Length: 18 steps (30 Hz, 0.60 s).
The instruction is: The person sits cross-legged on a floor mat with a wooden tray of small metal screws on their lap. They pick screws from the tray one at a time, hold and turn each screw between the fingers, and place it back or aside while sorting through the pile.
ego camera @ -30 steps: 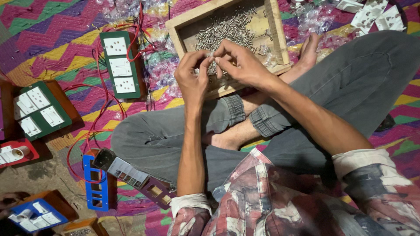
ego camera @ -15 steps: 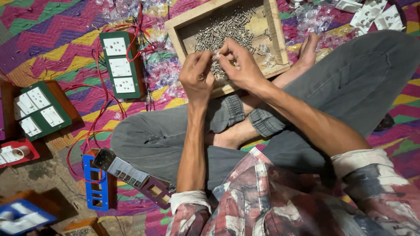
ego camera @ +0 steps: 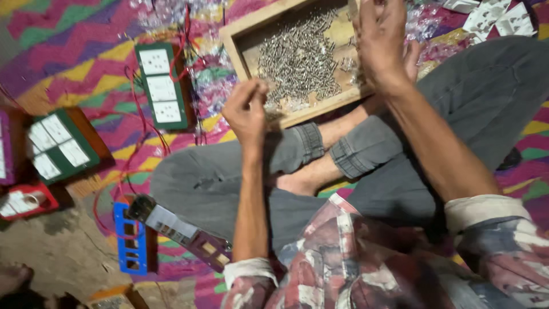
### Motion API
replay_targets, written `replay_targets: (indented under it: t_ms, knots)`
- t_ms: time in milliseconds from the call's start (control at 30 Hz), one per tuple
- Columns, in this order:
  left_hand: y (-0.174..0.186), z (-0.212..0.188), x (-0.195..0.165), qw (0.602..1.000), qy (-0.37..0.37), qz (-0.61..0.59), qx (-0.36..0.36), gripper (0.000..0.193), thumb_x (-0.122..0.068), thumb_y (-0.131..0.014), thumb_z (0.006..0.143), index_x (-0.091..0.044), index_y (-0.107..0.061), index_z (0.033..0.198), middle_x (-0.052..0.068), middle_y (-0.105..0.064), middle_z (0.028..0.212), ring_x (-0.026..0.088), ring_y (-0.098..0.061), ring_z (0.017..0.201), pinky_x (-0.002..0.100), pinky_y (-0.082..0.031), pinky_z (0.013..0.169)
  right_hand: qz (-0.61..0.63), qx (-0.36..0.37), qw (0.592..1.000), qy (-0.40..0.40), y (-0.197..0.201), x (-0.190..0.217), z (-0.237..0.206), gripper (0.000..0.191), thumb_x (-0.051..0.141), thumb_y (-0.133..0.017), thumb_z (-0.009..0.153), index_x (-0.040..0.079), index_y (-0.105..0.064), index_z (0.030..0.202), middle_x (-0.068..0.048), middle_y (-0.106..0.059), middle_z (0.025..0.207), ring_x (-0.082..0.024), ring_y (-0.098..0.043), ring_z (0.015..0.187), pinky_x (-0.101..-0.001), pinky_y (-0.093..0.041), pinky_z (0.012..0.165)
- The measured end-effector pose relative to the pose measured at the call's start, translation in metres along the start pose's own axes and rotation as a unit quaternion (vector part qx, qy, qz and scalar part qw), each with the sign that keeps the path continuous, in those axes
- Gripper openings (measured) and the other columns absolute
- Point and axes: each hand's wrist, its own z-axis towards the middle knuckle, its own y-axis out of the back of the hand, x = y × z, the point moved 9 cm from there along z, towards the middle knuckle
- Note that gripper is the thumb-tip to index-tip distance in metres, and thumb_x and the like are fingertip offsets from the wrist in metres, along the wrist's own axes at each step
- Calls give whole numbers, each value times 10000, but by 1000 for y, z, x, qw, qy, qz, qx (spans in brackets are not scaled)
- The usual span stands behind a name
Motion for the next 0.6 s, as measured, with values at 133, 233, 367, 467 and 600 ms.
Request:
replay_targets:
  t_ms: [133,233,367,467,600]
  knots:
    - [-9,11,39,978,115,-174,25,167,-85,-749,987,23,-761,1114,34,-724,919,85,-628,753,232,-521,673,88,83,992,-28,-14,2,-15,148,261,-556,1132,128,-514,1182,15,-546,782,-56,-421,555,-220,-323,468]
    - [-16,11,53,968,147,-198,32,214,-107,-746,985,35,-750,1145,42,-726,908,85,-631,746,230,-520,669,229,42,967,-107,-8,-1,-19,122,252,-586,1092,141,-548,1124,17,-546,770,-41,-402,509,-220,-301,432]
    - [-20,10,57,960,176,-215,44,224,-93,-717,993,31,-742,1178,35,-726,901,75,-618,729,221,-503,640,378,-58,916,-120,55,10,3,244,172,-630,1103,73,-555,894,-23,-560,825,-67,-409,545,-238,-301,473]
    - [-22,12,51,967,163,-188,60,219,-67,-693,1001,22,-743,1195,31,-731,905,73,-636,738,215,-514,660,300,-19,953,-42,82,29,5,260,157,-646,1149,94,-571,908,-23,-562,811,-70,-422,563,-221,-311,470]
    - [-26,12,43,969,151,-177,79,196,-47,-692,1004,15,-741,1183,11,-716,909,60,-631,743,211,-516,671,10,136,990,46,44,49,-15,99,160,-655,1178,77,-701,1208,-1,-594,825,-32,-511,643,-178,-388,571]
